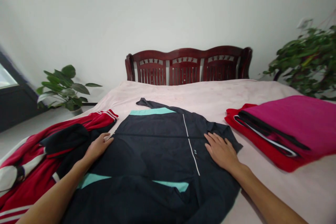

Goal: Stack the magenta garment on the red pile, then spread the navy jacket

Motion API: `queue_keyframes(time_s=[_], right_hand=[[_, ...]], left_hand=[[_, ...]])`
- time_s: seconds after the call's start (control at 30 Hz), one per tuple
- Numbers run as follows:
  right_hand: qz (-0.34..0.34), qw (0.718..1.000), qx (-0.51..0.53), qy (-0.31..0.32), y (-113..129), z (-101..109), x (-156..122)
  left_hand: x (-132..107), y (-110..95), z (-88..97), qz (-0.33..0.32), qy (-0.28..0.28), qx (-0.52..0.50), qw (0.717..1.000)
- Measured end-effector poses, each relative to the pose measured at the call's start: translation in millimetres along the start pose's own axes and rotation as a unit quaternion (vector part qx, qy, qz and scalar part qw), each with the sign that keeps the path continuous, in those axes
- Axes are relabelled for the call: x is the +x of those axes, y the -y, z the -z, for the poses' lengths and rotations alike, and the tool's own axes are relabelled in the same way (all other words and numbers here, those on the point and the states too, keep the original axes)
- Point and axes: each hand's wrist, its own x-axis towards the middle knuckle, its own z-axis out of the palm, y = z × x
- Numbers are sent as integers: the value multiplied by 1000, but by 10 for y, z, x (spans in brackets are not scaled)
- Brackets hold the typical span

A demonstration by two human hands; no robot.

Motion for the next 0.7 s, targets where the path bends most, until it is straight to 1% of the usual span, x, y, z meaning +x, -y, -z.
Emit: queue_keyframes(time_s=[0.1,0.2,0.27,0.33,0.4,0.47,0.5,0.53,0.6,0.63,0.7], right_hand=[[-9,1000,3,4,-2,-1,-7],[-7,1000,6,1,0,-3,-26],[-3,1000,12,-1,-9,0,-41],[0,1000,24,5,-32,14,-62],[-3,999,43,29,-57,60,-103],[2,996,79,50,-58,166,-187],[16,993,104,51,-40,246,-250],[40,989,132,49,-7,345,-329],[120,972,197,44,98,582,-522],[168,957,231,59,164,707,-627],[262,916,285,101,300,931,-831]], left_hand=[[-205,-11,0,-51,27,124,991],[-400,-69,24,-79,58,270,958],[-501,-106,62,-89,70,314,943],[-588,-106,116,-112,63,334,934],[-685,-47,187,-160,38,320,933],[-812,73,275,-230,29,260,937],[-891,151,327,-258,44,217,940],[-979,237,383,-272,70,171,944],[-1174,423,505,-269,137,98,948],[-1273,515,567,-262,167,78,947],[-1454,686,675,-267,215,77,936]])
